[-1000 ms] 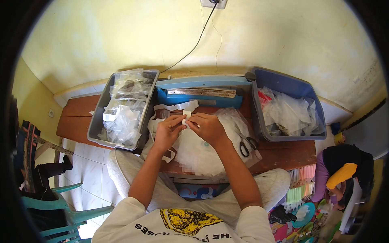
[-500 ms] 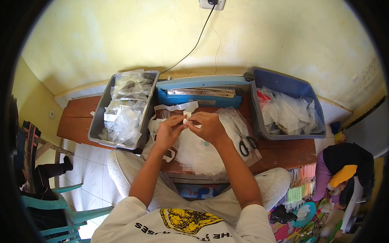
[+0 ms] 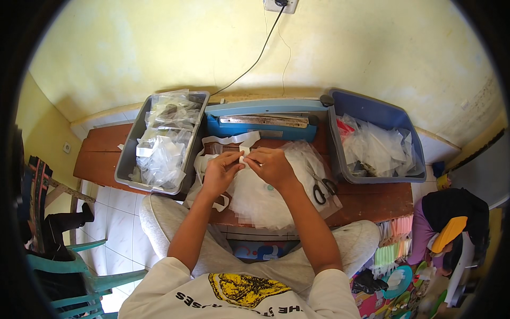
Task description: The person is applying small circular stickers to white plastic items by hand. They take a sticker from a roll, press it onto an item, and then place the item into a plastic bag.
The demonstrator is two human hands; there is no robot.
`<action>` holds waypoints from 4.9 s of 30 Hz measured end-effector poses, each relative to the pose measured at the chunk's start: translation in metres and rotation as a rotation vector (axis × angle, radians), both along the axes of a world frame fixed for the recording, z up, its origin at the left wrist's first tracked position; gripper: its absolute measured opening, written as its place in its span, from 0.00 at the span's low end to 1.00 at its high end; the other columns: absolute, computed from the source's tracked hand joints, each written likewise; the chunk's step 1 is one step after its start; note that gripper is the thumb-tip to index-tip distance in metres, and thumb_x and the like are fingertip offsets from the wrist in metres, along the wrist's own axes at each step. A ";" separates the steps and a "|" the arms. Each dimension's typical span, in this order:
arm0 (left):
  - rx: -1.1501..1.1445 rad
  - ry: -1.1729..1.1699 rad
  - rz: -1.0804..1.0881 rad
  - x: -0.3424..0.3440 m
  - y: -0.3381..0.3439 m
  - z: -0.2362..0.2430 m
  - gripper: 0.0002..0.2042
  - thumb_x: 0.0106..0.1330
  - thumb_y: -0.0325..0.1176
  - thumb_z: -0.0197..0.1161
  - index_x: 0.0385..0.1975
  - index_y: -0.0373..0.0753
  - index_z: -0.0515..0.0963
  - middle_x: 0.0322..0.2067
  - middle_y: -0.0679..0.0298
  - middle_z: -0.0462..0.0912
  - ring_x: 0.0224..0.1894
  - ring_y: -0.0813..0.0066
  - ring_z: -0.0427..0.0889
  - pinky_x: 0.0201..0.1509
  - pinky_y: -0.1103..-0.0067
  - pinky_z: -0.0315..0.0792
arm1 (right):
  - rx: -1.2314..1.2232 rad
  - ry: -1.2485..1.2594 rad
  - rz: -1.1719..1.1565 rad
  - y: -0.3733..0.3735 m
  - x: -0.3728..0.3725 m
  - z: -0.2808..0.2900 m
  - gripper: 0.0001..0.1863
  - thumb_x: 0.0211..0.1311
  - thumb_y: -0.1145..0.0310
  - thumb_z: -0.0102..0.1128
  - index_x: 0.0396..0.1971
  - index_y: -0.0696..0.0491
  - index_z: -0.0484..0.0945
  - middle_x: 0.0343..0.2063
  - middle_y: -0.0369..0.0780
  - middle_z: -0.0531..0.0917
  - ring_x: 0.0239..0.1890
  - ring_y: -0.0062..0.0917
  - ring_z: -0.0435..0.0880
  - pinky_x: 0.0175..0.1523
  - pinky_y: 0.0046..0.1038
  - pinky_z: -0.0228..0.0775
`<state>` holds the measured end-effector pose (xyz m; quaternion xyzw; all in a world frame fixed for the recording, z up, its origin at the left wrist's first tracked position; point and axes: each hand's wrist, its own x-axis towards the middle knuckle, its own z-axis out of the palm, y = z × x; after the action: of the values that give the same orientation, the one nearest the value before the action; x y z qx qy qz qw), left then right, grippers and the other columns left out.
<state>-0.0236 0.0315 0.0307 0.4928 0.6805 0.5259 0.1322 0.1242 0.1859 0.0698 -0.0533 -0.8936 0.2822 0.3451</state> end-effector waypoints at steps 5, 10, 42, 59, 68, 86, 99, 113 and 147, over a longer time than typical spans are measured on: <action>0.000 0.029 0.008 0.001 -0.001 0.001 0.21 0.67 0.23 0.77 0.60 0.36 0.88 0.52 0.57 0.91 0.47 0.69 0.91 0.53 0.75 0.84 | -0.004 -0.022 -0.037 -0.006 0.000 -0.003 0.05 0.64 0.72 0.79 0.36 0.57 0.91 0.35 0.43 0.93 0.32 0.33 0.93 0.38 0.29 0.86; 0.017 -0.010 0.002 0.001 0.000 -0.001 0.21 0.67 0.24 0.78 0.60 0.36 0.88 0.52 0.57 0.92 0.46 0.67 0.91 0.52 0.74 0.83 | -0.017 -0.038 -0.047 -0.005 -0.001 -0.009 0.05 0.64 0.73 0.78 0.35 0.58 0.90 0.34 0.43 0.92 0.32 0.32 0.93 0.38 0.28 0.87; -0.046 -0.032 -0.017 0.004 -0.004 0.009 0.21 0.66 0.25 0.79 0.59 0.37 0.88 0.53 0.57 0.92 0.49 0.63 0.92 0.56 0.73 0.84 | -0.093 -0.101 -0.043 0.000 0.005 -0.002 0.05 0.66 0.70 0.76 0.37 0.55 0.90 0.37 0.40 0.93 0.33 0.28 0.94 0.38 0.27 0.86; -0.169 0.145 0.111 -0.010 -0.013 -0.023 0.19 0.60 0.21 0.77 0.53 0.36 0.89 0.49 0.53 0.90 0.47 0.52 0.91 0.56 0.67 0.85 | -0.094 0.011 -0.178 0.002 0.024 -0.011 0.05 0.64 0.74 0.75 0.37 0.57 0.88 0.41 0.40 0.93 0.34 0.29 0.94 0.38 0.27 0.88; -0.419 0.438 0.233 0.013 -0.014 -0.027 0.19 0.60 0.27 0.78 0.52 0.37 0.89 0.53 0.55 0.87 0.61 0.54 0.84 0.63 0.60 0.80 | 0.196 0.011 -0.206 0.005 0.051 -0.060 0.07 0.61 0.72 0.78 0.36 0.50 0.87 0.39 0.34 0.92 0.30 0.30 0.92 0.35 0.28 0.85; -0.216 0.489 -0.251 0.062 0.000 -0.066 0.25 0.66 0.37 0.76 0.61 0.34 0.84 0.70 0.48 0.79 0.76 0.49 0.73 0.79 0.61 0.69 | 0.282 -0.109 -0.226 -0.014 0.103 -0.087 0.06 0.62 0.71 0.77 0.36 0.50 0.87 0.38 0.34 0.93 0.33 0.31 0.93 0.38 0.30 0.86; -0.236 0.494 -0.265 0.059 -0.004 -0.064 0.24 0.65 0.37 0.77 0.60 0.35 0.84 0.69 0.48 0.80 0.74 0.48 0.74 0.78 0.61 0.71 | 0.234 -0.200 -0.222 -0.022 0.106 -0.081 0.04 0.62 0.69 0.75 0.35 0.49 0.90 0.38 0.33 0.92 0.35 0.30 0.93 0.41 0.30 0.86; -0.218 0.511 -0.239 0.059 -0.003 -0.061 0.22 0.65 0.36 0.77 0.57 0.35 0.85 0.67 0.50 0.81 0.72 0.49 0.77 0.75 0.61 0.73 | 0.075 -0.250 -0.194 -0.025 0.113 -0.071 0.10 0.62 0.65 0.78 0.41 0.49 0.92 0.46 0.35 0.92 0.37 0.30 0.93 0.45 0.30 0.86; -0.290 0.430 -0.228 0.056 -0.005 -0.057 0.25 0.62 0.39 0.80 0.58 0.39 0.84 0.73 0.51 0.76 0.75 0.50 0.73 0.77 0.61 0.70 | -0.178 -0.289 -0.402 -0.011 0.092 -0.095 0.19 0.62 0.56 0.82 0.48 0.49 0.88 0.35 0.41 0.84 0.35 0.36 0.88 0.42 0.38 0.81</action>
<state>0.0324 0.0267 -0.0264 0.6422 0.7013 0.2881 0.1125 0.2166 0.1751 -0.0249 -0.2994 -0.8767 0.2749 0.2571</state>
